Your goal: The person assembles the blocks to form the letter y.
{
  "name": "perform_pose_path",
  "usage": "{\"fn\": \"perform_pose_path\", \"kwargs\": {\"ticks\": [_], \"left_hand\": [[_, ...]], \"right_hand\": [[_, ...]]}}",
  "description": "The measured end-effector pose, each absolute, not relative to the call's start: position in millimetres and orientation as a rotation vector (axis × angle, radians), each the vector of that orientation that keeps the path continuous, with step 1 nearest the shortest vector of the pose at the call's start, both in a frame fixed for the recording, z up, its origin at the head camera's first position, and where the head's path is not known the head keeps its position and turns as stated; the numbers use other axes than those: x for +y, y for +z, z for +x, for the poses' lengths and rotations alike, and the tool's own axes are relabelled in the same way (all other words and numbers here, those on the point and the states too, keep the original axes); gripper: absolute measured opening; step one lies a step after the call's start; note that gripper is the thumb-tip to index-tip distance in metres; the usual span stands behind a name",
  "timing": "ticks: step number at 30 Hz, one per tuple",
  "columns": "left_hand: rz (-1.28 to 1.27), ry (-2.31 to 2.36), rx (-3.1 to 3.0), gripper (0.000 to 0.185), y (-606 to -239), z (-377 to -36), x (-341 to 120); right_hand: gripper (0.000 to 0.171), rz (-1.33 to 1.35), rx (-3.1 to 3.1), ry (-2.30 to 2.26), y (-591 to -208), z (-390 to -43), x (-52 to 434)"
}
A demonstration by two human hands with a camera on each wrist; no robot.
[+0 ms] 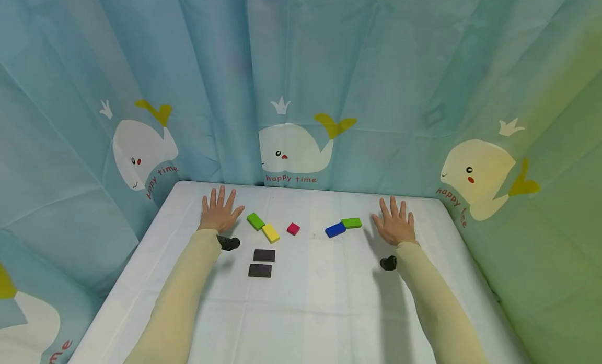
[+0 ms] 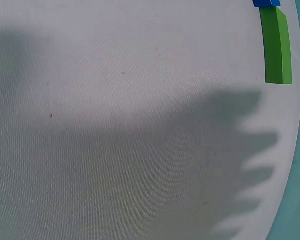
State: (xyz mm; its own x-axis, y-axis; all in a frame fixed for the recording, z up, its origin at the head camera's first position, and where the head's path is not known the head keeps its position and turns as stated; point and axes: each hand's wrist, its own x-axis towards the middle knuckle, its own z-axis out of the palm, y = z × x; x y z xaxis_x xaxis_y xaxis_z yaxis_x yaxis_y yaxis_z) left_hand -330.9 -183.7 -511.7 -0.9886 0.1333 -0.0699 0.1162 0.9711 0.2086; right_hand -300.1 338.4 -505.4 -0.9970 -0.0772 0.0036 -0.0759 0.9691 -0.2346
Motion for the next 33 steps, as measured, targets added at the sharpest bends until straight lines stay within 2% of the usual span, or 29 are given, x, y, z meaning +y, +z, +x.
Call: {"fn": "perform_pose_path", "kwargs": {"ticks": [8,19,26,33], "left_hand": [[0.254,0.41,3.059,0.072,-518.5,-334.0,-173.5],[0.614,0.85,2.848,0.066,-530.7,-325.1,-96.6],[0.736,1.007,2.842,0.049,-544.2,-317.0,-62.1],[0.741,1.033,2.851,0.046,-549.5,-315.6,-46.3]], "right_hand": [[0.072,-0.122,3.121,-0.405,-504.8,-301.5,335.2],[0.063,-0.112,3.238,-0.597,-520.1,-298.3,304.8],[0.059,-0.093,3.252,-0.753,-532.5,-291.0,282.3],[0.056,-0.051,3.242,-0.869,-542.2,-282.8,268.3]]}}
